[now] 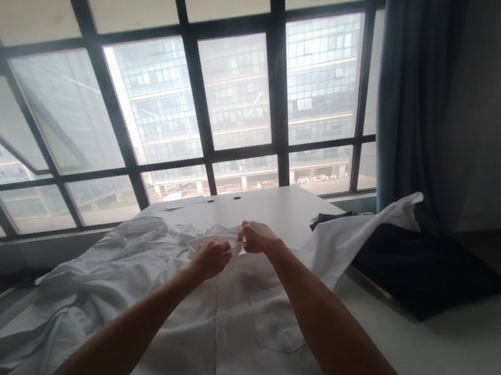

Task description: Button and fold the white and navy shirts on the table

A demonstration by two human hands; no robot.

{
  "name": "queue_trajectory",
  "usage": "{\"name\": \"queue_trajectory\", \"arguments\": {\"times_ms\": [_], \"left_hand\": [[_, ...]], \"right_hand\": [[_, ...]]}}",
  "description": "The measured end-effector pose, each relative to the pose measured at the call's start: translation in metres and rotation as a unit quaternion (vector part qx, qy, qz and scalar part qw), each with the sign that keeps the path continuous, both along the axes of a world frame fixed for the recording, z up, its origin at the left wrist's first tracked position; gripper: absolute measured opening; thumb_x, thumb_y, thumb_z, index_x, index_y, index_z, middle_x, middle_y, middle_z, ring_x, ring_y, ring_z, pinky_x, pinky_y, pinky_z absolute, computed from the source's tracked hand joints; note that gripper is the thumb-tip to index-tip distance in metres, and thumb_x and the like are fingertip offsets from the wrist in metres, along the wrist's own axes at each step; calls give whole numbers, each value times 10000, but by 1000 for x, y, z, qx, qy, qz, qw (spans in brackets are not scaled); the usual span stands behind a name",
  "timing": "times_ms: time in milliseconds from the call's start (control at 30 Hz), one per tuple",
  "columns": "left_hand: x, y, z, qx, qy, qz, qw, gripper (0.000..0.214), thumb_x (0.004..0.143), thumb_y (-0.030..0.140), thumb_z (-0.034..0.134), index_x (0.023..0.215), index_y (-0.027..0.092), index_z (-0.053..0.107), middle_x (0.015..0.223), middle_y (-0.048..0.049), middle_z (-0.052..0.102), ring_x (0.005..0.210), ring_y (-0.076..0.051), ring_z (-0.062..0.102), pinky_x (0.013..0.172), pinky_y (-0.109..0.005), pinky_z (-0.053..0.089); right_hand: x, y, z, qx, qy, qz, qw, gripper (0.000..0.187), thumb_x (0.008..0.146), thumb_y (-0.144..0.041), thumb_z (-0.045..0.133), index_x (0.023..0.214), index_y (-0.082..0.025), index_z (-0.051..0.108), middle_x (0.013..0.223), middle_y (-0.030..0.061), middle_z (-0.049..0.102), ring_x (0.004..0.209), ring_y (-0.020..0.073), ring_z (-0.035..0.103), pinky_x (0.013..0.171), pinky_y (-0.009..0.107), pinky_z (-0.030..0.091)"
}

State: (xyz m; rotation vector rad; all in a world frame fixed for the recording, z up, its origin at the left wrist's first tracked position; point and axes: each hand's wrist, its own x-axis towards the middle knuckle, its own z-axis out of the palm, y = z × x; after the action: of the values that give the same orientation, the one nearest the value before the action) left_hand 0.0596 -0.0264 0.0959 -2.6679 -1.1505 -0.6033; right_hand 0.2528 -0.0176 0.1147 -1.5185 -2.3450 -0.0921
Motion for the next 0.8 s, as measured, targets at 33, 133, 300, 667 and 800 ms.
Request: {"name": "queue_trajectory", "arguments": {"times_ms": [33,133,300,667,800], "left_hand": [[0,-3,0,2,11,1,1000,174,870,189,547,867,143,714,883,-128,732,872,-273,684,826,-374,501],[-2,-10,-1,3,35,7,999,180,868,182,531,879,138,705,885,-133,726,864,-276,685,818,-389,511],[-7,-16,-1,-7,39,26,999,174,841,197,528,852,152,696,847,-119,722,788,-261,686,726,-360,519],[5,-21,-6,-73,11,71,995,415,900,509,530,849,158,745,817,-123,730,773,-258,682,715,-341,506],[8,-22,-10,-60,61,67,994,321,914,390,550,932,131,738,925,-164,732,842,-290,693,748,-375,511]], "right_hand": [[2,1,-2,-5,0,-8,1000,183,816,-189,688,946,-255,797,1082,73,665,929,224,632,811,289,471],[12,5,-10,-15,26,-14,999,216,838,-177,657,980,-267,793,1115,64,682,923,217,633,824,297,469],[22,21,-25,-78,145,14,986,219,888,-286,615,753,-180,752,756,36,696,675,155,599,668,251,468],[-9,36,-32,-276,545,-26,792,358,712,-73,723,1040,-139,596,697,-15,615,585,120,601,588,243,537],[-12,33,-28,-356,588,-31,726,309,740,-36,609,1011,-169,540,664,-31,570,549,113,576,562,234,526]]}}
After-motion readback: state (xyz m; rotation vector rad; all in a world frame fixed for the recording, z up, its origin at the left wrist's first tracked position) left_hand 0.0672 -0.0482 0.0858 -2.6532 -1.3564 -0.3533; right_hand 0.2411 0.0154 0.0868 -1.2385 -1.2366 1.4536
